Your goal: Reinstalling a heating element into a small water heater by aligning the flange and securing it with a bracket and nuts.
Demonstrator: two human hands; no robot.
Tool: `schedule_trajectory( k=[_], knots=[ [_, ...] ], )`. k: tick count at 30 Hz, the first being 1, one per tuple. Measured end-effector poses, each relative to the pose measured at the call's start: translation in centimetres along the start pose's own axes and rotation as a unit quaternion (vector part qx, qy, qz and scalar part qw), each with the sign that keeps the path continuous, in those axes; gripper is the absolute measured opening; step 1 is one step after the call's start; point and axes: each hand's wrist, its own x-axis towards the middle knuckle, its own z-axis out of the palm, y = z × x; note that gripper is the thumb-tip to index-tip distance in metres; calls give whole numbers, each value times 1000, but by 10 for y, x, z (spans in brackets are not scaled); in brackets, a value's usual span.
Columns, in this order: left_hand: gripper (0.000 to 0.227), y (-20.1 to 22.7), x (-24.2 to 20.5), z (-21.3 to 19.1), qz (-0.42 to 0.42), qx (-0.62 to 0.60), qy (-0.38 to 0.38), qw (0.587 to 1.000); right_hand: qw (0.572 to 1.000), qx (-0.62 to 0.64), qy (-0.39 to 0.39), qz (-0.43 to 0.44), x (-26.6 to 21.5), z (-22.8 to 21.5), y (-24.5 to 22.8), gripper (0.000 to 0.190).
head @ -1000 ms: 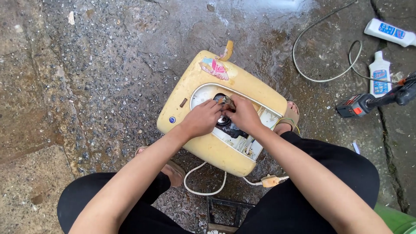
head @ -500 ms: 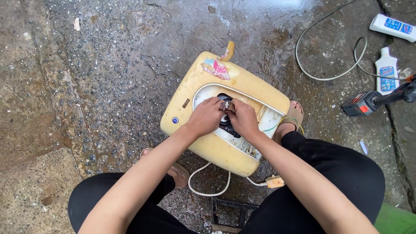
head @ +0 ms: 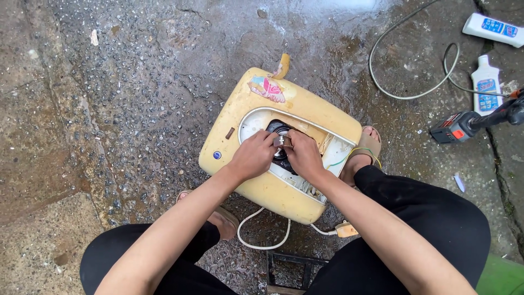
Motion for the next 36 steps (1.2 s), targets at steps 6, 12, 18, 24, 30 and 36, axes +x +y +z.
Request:
schedule_trajectory(
  k=[6, 12, 18, 24, 30, 36],
  knots=[
    [26, -2, -5, 6, 27, 45, -7, 999, 1000, 3, -4, -10, 1, 0, 0, 14],
    [28, -4, -5, 16, 35, 61, -8, 997, 999, 14, -44, 4, 7, -4, 6, 14],
    [26, -7, -6, 24, 52, 81, 13, 995, 992, 17, -123, 3, 26, -34, -6, 16],
    [27, -5, -5, 22, 40, 75, 11, 996, 985, -27, -162, 47, 55, -86, -3, 24],
    [28, -1, -6, 13, 12, 58, -6, 998, 985, -54, -142, 81, 67, -104, 1, 13],
    [25, -6, -5, 12, 43, 45, 19, 998, 972, 15, -196, 130, 73, -100, -3, 14]
  ],
)
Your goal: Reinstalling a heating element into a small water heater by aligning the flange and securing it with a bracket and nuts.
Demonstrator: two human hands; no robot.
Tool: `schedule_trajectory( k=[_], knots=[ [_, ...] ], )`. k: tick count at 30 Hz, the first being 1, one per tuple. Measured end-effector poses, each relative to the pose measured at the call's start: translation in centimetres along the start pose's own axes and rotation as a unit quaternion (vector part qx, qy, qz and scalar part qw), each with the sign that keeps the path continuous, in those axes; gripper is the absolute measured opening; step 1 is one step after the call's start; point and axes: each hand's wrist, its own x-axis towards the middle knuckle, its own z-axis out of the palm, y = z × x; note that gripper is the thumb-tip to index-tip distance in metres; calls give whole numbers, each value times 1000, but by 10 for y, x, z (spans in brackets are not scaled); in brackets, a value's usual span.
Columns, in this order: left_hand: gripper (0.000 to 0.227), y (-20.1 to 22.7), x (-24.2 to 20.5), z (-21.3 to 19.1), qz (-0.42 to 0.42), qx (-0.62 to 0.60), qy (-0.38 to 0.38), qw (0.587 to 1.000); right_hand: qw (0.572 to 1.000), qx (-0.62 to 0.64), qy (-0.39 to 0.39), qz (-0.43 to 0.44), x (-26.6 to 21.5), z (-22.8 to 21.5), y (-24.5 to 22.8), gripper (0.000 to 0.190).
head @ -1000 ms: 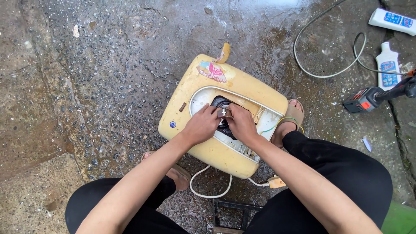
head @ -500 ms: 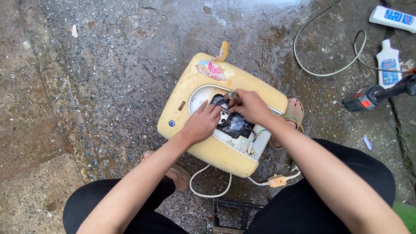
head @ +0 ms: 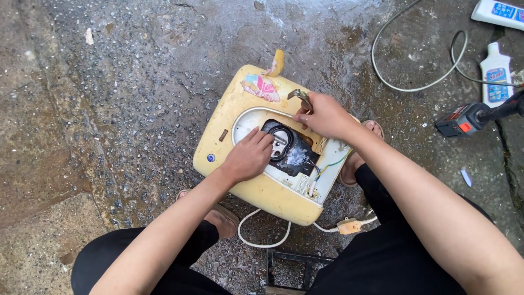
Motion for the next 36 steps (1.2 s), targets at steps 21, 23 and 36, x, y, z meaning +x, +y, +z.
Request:
schedule_trajectory(
  k=[21, 23, 36],
  knots=[
    [21, 4, 6, -8, -22, -31, 114, 993, 994, -12, -49, 97, 8, -4, 16, 20],
    [20, 3, 6, -8, -26, -42, 111, 993, 994, 15, -52, 100, 4, -5, 10, 21],
    [19, 3, 6, -7, -17, -31, 126, 991, 995, 5, -71, 74, -13, 14, 17, 41]
  ],
)
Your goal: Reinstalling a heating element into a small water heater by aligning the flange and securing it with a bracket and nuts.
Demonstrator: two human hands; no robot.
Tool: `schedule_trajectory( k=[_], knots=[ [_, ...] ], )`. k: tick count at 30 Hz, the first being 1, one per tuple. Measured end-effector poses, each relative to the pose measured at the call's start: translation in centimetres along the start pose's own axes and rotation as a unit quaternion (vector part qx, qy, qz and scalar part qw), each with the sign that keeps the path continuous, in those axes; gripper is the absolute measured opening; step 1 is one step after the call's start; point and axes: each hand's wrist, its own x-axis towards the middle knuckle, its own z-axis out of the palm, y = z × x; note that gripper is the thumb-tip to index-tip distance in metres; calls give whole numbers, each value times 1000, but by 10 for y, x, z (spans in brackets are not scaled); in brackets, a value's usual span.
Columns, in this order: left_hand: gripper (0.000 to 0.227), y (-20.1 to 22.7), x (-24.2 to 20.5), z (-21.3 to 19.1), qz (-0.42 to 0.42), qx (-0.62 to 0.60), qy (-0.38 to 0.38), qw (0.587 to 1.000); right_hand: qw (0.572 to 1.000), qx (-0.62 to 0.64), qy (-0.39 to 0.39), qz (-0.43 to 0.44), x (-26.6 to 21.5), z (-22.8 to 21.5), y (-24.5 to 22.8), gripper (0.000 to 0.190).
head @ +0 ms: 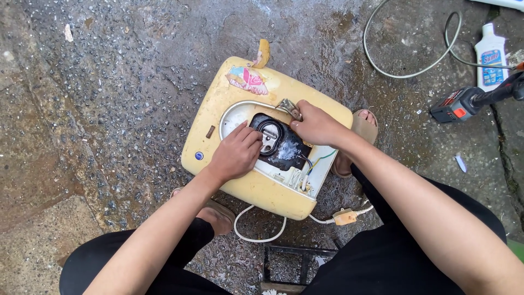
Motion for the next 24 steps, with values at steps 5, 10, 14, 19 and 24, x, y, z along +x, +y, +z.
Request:
schedule_trajectory(
  k=[5, 10, 14, 19, 24],
  knots=[
    [21, 2, 2, -5, -1, -1, -8, 1000, 1000, 23, -17, -4, -11, 8, -7, 43],
    [19, 0, 3, -4, 18, 10, 8, 1000, 999, 24, -16, -20, -5, 28, -1, 45],
    [18, -1, 3, -4, 34, 21, 24, 999, 996, 58, 35, -57, -8, 50, -1, 41],
    [20, -4, -1, -1, 45, 47, 16, 998, 989, 31, 111, -98, -26, 76, -8, 37],
    [23, -4, -3, -3, 41, 56, -22, 997, 960, 29, 224, -163, -16, 108, 14, 32]
  ],
)
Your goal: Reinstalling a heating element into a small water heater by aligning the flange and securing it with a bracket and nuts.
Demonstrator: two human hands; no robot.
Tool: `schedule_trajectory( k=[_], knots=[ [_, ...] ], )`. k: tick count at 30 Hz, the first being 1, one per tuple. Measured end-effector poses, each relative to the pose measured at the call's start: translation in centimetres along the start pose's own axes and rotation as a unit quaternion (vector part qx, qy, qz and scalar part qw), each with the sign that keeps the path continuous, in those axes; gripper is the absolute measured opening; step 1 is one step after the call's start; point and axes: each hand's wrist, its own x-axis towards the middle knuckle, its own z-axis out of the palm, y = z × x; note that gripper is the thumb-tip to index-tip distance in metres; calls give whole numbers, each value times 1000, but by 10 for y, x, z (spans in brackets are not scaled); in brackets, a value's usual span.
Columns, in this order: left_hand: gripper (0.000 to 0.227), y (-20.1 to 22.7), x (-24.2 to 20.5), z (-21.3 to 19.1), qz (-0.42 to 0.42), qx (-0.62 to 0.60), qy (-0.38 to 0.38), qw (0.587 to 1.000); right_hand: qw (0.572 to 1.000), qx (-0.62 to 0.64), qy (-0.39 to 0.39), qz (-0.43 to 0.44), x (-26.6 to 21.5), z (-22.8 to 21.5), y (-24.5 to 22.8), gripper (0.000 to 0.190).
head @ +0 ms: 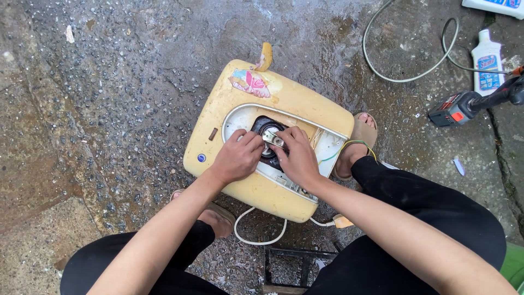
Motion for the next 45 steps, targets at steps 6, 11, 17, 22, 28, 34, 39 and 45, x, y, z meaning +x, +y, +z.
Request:
schedule_trajectory(
  k=[6, 11, 17, 22, 28, 34, 39, 45],
  knots=[
    [27, 1, -1, -4, 6, -15, 16, 1000, 999, 45, 18, -11, -2, 3, -7, 34],
    [29, 0, 1, -7, 10, -10, 17, 1000, 998, 53, 17, -11, 3, -1, -15, 48],
    [30, -1, 0, -4, 14, -16, 27, 999, 997, 11, 14, -74, 2, -4, -10, 41],
    [29, -2, -1, 0, 19, -15, 27, 999, 998, 3, 19, -63, 0, -5, -9, 39],
    [30, -3, -2, 0, 17, -17, 18, 1000, 998, -21, 10, -50, 0, -5, -9, 40],
    [29, -2, -2, -1, 15, -18, 16, 1000, 998, -32, -17, -55, 7, -2, 4, 38],
    [29, -2, 0, -2, 14, -19, 31, 999, 996, -42, -36, -74, 13, -3, 12, 38],
    [30, 0, 1, -1, 11, -19, 40, 999, 995, -54, -42, -72, 16, -4, 17, 34]
  ],
)
